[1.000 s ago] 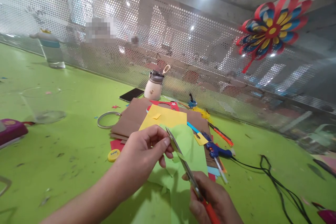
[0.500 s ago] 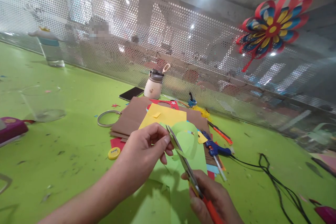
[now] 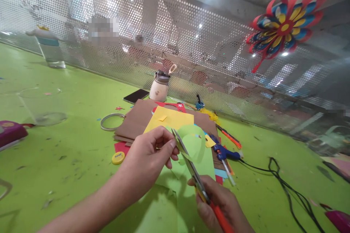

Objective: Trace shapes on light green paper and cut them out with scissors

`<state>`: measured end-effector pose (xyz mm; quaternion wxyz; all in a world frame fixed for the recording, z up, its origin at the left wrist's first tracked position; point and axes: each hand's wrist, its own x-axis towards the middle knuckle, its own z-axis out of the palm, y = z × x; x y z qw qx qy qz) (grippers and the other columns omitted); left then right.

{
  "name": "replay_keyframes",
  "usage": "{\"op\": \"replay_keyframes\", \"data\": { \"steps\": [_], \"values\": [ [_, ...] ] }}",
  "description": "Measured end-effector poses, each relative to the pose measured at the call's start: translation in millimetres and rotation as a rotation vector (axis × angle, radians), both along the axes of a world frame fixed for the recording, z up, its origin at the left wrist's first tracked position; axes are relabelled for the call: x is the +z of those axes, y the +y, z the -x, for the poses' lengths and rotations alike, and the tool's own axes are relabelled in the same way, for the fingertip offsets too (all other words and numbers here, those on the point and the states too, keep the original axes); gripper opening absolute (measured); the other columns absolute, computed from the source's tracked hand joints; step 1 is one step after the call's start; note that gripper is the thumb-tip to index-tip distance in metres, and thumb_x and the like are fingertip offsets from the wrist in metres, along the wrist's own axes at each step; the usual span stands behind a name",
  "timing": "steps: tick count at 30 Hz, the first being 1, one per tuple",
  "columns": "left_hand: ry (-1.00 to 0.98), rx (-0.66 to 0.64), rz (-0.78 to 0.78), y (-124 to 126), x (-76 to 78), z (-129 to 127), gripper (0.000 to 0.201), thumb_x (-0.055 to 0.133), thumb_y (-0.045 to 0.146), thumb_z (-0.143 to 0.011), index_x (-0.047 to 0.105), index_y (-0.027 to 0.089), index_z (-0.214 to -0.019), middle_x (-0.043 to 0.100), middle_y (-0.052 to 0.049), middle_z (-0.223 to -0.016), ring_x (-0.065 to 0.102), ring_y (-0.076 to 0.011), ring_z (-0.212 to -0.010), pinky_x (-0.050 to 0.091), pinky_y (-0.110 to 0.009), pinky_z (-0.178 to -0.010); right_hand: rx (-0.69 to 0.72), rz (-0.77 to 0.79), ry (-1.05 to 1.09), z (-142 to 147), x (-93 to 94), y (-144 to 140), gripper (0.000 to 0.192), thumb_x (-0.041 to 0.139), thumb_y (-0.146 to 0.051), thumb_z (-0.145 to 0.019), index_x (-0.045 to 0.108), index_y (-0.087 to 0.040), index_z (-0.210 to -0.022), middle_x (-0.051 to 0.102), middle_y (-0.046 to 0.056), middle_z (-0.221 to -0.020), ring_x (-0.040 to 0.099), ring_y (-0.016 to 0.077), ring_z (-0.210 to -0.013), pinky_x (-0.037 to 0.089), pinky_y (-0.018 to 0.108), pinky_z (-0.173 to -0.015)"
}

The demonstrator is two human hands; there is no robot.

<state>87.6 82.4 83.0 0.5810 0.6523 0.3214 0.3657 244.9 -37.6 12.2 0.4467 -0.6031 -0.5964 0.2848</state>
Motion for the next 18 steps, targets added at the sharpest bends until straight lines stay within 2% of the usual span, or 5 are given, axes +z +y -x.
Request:
{"op": "replay_keyframes", "data": {
  "steps": [13, 18],
  "values": [
    [-0.018, 0.024, -0.044, -1.9, -3.5, -0.5, 0.013, 0.055, 0.024, -0.081, 0.052, 0.019, -0.069, 0.059, 0.001, -0.061, 0.056, -0.0126, -0.058, 0.048, -0.023, -0.051, -0.029, 0.052, 0.094, 5.3, 1.4, -1.3, 0.057, 0.045, -0.073, -0.078, 0.061, -0.020, -0.092, 0.035, -0.007, -0.056, 0.027, 0.0107, -0.049, 0.020, 0.025, -0.047],
    [0.003, 0.022, 0.004, -2.1, -1.0, -0.5, 0.013, 0.056, 0.023, -0.080, 0.052, 0.019, -0.068, 0.060, 0.002, -0.060, 0.055, -0.0107, -0.054, 0.043, -0.019, -0.044, -0.041, 0.053, 0.113, 6.7, 2.2, -0.9, 0.057, 0.047, -0.072, -0.077, 0.062, -0.019, -0.091, 0.036, -0.007, -0.056, 0.027, 0.0104, -0.049, 0.021, 0.025, -0.047]
  ]
}}
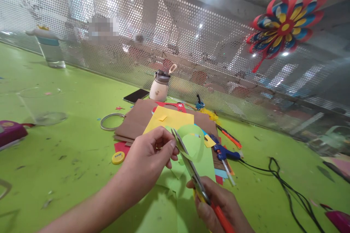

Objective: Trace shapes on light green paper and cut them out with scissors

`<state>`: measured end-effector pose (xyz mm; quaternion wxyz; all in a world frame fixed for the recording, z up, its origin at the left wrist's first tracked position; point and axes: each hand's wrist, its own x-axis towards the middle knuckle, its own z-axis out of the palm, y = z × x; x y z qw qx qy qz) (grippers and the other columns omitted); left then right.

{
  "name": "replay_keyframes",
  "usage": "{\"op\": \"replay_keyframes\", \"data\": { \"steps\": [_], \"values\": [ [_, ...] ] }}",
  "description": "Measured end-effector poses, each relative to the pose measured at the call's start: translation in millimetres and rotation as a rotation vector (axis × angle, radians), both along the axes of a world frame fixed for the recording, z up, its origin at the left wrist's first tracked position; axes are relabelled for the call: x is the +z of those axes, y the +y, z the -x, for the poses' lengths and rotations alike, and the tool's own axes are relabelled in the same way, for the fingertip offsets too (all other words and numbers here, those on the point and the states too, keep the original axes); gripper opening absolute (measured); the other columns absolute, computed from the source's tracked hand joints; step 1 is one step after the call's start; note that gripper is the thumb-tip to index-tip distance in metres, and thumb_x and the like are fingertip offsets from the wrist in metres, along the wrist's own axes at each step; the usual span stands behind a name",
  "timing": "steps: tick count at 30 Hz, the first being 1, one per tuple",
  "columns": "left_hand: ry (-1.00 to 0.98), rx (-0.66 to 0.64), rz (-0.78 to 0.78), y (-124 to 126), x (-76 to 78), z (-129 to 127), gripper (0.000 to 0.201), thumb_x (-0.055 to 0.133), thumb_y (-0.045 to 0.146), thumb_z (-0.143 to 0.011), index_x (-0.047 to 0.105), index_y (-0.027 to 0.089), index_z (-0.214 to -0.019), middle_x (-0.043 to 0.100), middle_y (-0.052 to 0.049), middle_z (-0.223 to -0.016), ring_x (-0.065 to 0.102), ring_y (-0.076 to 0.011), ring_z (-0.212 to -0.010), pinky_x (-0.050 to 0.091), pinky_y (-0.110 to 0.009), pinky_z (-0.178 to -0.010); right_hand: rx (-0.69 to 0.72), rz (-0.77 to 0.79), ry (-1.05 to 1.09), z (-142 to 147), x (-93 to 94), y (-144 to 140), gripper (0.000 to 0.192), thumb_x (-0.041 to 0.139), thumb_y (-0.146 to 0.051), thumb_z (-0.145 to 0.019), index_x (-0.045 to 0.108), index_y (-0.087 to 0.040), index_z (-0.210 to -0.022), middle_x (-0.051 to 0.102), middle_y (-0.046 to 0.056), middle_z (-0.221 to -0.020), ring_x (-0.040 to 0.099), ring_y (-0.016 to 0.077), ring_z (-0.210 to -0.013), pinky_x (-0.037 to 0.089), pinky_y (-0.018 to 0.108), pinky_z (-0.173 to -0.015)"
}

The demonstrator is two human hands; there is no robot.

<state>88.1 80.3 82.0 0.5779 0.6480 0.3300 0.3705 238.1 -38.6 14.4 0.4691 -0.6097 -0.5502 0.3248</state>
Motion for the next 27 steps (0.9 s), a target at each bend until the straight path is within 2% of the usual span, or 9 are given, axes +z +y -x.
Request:
{"op": "replay_keyframes", "data": {
  "steps": [5, 10, 19, 27],
  "values": [
    [-0.010, 0.002, 0.035, 1.4, 0.9, -1.0, 0.014, 0.057, 0.025, -0.079, 0.052, 0.019, -0.068, 0.061, 0.001, -0.059, 0.054, -0.0107, -0.050, 0.034, -0.017, -0.035, 0.017, -0.003, -0.011, -0.1, 2.3, -0.3, 0.055, 0.046, -0.071, -0.078, 0.061, -0.020, -0.091, 0.035, -0.007, -0.055, 0.028, 0.0107, -0.048, 0.021, 0.025, -0.046],
    [-0.013, 0.017, 0.057, 1.3, 3.2, -0.8, 0.015, 0.058, 0.024, -0.078, 0.052, 0.018, -0.065, 0.061, 0.001, -0.056, 0.054, -0.0107, -0.050, 0.039, -0.018, -0.040, 0.012, 0.003, -0.005, -1.1, 0.8, 0.2, 0.057, 0.046, -0.074, -0.077, 0.061, -0.020, -0.090, 0.036, -0.007, -0.055, 0.028, 0.0107, -0.049, 0.021, 0.024, -0.046],
    [0.001, 0.017, 0.038, 0.6, 1.6, -1.3, 0.013, 0.057, 0.024, -0.079, 0.052, 0.019, -0.068, 0.060, 0.001, -0.059, 0.055, -0.0115, -0.053, 0.039, -0.018, -0.040, 0.048, 0.053, 0.064, -3.0, -2.4, -1.4, 0.055, 0.049, -0.071, -0.077, 0.062, -0.020, -0.094, 0.035, -0.007, -0.057, 0.028, 0.0104, -0.049, 0.022, 0.024, -0.047],
    [-0.055, -0.001, 0.014, 0.4, -7.0, -3.4, 0.013, 0.055, 0.026, -0.081, 0.050, 0.019, -0.071, 0.058, 0.000, -0.062, 0.056, -0.0149, -0.060, 0.048, -0.027, -0.053, 0.047, 0.039, 0.099, -3.4, -8.0, 0.8, 0.054, 0.051, -0.069, -0.076, 0.063, -0.021, -0.095, 0.035, -0.007, -0.057, 0.027, 0.0106, -0.049, 0.020, 0.025, -0.047]
  ]
}}
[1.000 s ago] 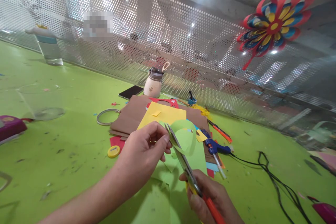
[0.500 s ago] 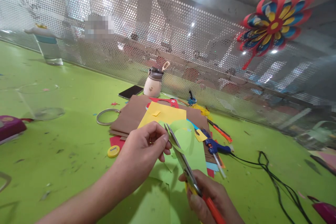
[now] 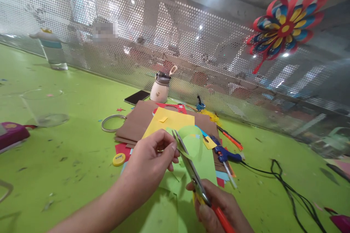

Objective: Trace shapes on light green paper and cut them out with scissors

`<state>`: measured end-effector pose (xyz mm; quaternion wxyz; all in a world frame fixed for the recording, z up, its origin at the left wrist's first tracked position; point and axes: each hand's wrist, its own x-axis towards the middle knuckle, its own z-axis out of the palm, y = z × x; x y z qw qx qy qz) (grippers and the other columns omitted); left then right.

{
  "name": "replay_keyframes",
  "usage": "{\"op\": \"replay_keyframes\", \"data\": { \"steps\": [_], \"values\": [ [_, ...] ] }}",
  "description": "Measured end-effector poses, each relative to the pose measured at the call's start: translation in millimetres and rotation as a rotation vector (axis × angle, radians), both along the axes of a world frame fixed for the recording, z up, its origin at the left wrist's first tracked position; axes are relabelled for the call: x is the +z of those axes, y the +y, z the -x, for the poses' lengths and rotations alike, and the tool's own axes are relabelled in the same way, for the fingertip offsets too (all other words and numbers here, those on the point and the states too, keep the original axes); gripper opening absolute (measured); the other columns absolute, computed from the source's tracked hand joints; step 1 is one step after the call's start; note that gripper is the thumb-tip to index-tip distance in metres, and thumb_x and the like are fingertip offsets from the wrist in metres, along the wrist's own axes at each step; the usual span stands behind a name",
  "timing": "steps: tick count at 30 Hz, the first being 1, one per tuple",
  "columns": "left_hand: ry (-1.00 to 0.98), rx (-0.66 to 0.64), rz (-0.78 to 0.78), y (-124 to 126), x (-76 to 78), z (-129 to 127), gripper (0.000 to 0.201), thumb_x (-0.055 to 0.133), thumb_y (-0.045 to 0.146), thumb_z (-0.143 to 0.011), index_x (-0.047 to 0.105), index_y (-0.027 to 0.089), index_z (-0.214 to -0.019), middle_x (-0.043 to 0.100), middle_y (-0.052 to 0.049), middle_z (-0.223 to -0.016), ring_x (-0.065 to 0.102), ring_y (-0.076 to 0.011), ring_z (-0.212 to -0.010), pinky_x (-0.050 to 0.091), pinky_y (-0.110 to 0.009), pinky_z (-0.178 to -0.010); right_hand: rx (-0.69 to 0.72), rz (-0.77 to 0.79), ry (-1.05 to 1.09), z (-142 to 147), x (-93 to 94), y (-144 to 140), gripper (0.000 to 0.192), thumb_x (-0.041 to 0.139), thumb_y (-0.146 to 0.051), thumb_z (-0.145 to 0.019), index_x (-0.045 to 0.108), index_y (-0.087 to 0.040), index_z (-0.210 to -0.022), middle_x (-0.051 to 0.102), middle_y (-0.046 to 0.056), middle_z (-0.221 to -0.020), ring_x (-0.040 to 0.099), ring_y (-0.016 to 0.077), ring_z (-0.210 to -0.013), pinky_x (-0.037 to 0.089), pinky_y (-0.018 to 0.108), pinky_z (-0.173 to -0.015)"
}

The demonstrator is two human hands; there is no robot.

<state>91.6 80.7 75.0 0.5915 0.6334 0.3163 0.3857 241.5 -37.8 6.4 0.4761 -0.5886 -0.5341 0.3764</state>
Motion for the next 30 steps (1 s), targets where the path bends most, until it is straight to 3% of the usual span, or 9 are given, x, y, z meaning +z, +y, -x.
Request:
{"op": "replay_keyframes", "data": {
  "steps": [10, 30],
  "values": [
    [0.008, 0.010, 0.092, -0.7, 4.6, -0.3, 0.015, 0.056, 0.024, -0.080, 0.050, 0.018, -0.068, 0.059, 0.002, -0.059, 0.053, -0.0098, -0.051, 0.048, -0.023, -0.052, -0.027, -0.006, -0.030, 1.2, 4.2, -0.5, 0.057, 0.051, -0.072, -0.074, 0.064, -0.020, -0.094, 0.036, -0.006, -0.057, 0.029, 0.0107, -0.050, 0.022, 0.024, -0.047],
    [-0.089, 0.012, 0.089, -3.8, -3.1, -2.8, 0.015, 0.056, 0.023, -0.082, 0.052, 0.016, -0.069, 0.060, 0.003, -0.061, 0.055, -0.0095, -0.051, 0.047, -0.024, -0.053, -0.022, 0.012, -0.025, 1.4, 5.2, -1.0, 0.055, 0.051, -0.071, -0.077, 0.063, -0.020, -0.093, 0.034, -0.007, -0.056, 0.026, 0.0099, -0.049, 0.020, 0.025, -0.046]
  ]
}}
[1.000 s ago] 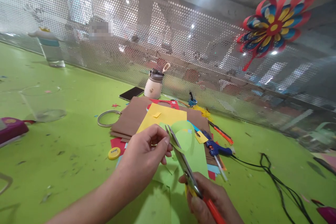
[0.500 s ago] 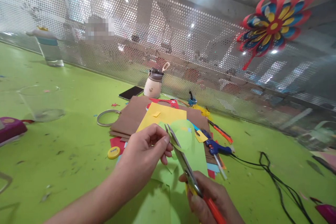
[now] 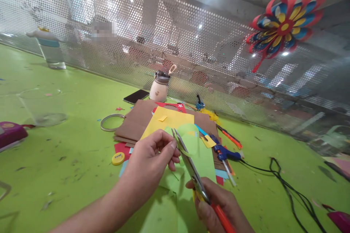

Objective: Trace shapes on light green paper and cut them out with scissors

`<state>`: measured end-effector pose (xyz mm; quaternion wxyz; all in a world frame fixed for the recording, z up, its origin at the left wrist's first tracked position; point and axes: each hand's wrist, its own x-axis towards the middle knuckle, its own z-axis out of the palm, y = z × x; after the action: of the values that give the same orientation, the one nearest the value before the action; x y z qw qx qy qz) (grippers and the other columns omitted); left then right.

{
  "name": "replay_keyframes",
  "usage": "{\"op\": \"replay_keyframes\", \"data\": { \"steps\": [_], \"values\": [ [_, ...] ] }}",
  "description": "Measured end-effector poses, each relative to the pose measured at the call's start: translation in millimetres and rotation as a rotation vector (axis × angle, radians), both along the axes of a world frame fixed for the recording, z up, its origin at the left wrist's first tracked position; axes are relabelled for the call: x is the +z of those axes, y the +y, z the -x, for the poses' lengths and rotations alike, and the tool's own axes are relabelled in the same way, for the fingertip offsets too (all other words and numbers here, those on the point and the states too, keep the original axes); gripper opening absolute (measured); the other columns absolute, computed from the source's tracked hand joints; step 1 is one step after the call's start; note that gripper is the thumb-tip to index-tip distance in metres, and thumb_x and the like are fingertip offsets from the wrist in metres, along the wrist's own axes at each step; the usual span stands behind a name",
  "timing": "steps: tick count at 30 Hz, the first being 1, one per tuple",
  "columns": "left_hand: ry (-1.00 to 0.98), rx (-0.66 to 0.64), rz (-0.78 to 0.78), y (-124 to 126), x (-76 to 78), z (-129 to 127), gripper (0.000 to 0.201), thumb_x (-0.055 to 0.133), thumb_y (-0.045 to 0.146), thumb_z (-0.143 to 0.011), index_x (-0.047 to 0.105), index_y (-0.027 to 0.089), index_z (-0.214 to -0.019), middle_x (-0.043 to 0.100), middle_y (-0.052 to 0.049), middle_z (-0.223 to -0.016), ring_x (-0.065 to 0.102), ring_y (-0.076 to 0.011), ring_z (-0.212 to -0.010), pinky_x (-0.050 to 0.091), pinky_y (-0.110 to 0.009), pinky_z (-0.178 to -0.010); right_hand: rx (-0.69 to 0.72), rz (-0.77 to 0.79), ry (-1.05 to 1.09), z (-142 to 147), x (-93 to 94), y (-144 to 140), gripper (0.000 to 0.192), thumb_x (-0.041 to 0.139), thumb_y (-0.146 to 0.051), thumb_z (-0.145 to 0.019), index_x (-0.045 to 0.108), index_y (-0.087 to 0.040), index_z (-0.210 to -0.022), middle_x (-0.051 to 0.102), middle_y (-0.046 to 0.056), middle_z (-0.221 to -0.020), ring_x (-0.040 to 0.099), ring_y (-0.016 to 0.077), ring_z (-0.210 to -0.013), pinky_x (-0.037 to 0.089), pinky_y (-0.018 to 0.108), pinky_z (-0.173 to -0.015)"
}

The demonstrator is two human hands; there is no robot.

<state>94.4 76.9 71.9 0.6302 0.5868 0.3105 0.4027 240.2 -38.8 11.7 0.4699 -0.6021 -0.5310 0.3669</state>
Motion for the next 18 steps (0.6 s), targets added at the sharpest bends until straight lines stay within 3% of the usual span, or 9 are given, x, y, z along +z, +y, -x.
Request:
{"op": "replay_keyframes", "data": {
  "steps": [10, 18],
  "values": [
    [0.024, -0.023, 0.125, 6.2, 6.8, 1.2, 0.018, 0.060, 0.029, -0.079, 0.055, 0.016, -0.068, 0.062, 0.000, -0.059, 0.055, -0.0099, -0.052, 0.046, -0.021, -0.048, -0.003, -0.060, -0.136, -2.3, 3.6, 1.2, 0.056, 0.044, -0.073, -0.079, 0.062, -0.022, -0.092, 0.029, -0.009, -0.053, 0.024, 0.0103, -0.047, 0.018, 0.025, -0.045],
    [0.047, -0.034, 0.067, 12.1, 3.7, 2.5, 0.015, 0.061, 0.027, -0.076, 0.053, 0.017, -0.067, 0.060, 0.002, -0.057, 0.052, -0.0100, -0.050, 0.044, -0.020, -0.044, 0.004, -0.024, -0.142, -2.1, 6.5, 1.0, 0.056, 0.045, -0.073, -0.078, 0.061, -0.020, -0.091, 0.028, -0.009, -0.053, 0.025, 0.0103, -0.047, 0.018, 0.025, -0.045]
  ]
}}
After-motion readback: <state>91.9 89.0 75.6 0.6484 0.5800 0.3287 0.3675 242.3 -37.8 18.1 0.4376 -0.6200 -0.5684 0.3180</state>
